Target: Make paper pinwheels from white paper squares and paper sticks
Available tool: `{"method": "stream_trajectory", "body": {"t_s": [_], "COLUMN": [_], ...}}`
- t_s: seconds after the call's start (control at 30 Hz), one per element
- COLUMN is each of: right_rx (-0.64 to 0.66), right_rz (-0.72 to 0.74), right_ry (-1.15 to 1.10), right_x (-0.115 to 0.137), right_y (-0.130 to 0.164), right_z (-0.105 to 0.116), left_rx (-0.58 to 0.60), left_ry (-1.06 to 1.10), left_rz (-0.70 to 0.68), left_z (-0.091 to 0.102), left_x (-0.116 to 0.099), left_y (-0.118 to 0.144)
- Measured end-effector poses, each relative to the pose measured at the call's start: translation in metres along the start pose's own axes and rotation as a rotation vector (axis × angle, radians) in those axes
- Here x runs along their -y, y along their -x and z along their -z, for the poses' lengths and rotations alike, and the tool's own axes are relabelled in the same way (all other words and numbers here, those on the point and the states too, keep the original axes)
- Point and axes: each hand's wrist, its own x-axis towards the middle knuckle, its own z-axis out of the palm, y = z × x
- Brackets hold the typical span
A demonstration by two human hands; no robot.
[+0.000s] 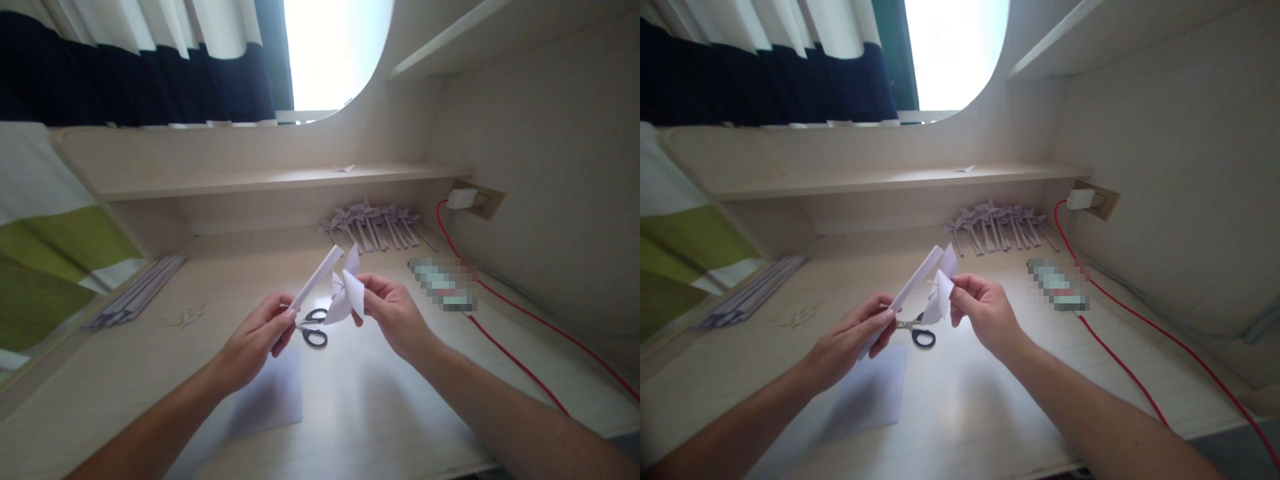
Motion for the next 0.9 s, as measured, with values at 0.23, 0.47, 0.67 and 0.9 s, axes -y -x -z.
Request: {"method": "stream_trajectory", "body": {"t_s": [0.23,0.47,0.67,0.9], "right_rx": [-0.093,-0.021,0.039,0.01], "right_rz": [0.071,0.033,-0.002,0.033], "right_ry": [0.075,0.125,0.111,0.086], "right_x": [0.007,0.0,-0.003,0.001], "right_y": [0.003,0.008,0.012,0.014], "right_z": [0.0,-0.003,-0.01,-0.009], "left_rx": [0.019,0.086,-0.129,-0.538], "left_ry": [0.002,0.169,-0.103,-0.619], "left_rz": [-0.025,-0.107,-0.255,-0.682], "left_z": [0.006,0.011,0.012,0.018], "left_x": [-0.004,0.006,0.004,-0.012], "left_y": [-0.001,0.005,0.015,0.024]}}
